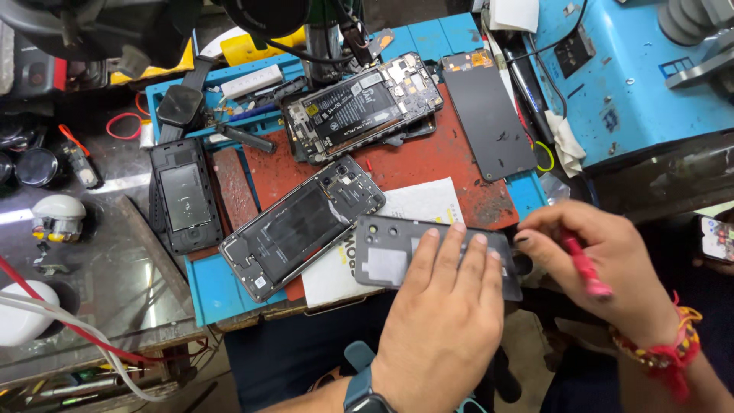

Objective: The person aligns a black back panel onto a disassembled mobile phone and uses a screwdriver to tighten internal components on a workbench.

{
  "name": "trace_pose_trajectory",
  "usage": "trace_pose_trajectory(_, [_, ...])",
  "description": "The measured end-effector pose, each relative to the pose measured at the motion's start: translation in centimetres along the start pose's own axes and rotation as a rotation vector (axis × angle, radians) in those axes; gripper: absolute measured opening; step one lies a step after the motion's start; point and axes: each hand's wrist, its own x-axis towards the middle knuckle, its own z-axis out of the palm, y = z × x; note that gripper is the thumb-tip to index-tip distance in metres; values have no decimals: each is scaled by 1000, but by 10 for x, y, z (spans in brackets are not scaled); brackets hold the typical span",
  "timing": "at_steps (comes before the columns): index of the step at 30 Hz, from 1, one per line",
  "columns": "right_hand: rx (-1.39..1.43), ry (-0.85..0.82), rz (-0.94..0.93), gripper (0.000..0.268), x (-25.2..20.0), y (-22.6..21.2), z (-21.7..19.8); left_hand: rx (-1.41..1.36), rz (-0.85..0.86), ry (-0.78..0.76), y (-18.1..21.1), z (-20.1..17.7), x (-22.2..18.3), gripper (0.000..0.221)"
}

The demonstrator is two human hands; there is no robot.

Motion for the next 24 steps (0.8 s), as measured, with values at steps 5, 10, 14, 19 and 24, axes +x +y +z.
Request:
trace_pose_trajectory(5, [217,-170,316,17,-7,8,8,37,23,7,2,0,2,43])
trace_pose_trajectory(10, [338,-140,404,22,-10,18,6,19,73,12,-7,-3,8,40])
trace_pose_trajectory(14, [600,33,145,17,-17,22,7,-4,107,6,-23,-5,16,31])
trace_pose_trajectory(19, [831,87,-118,15,-18,18,16,-3,103,42,-41,-6,28,18])
trace_pose_trajectory(24, [670,113,-211,21,-11,11,31,6,56,-4,-49,-5,37,11])
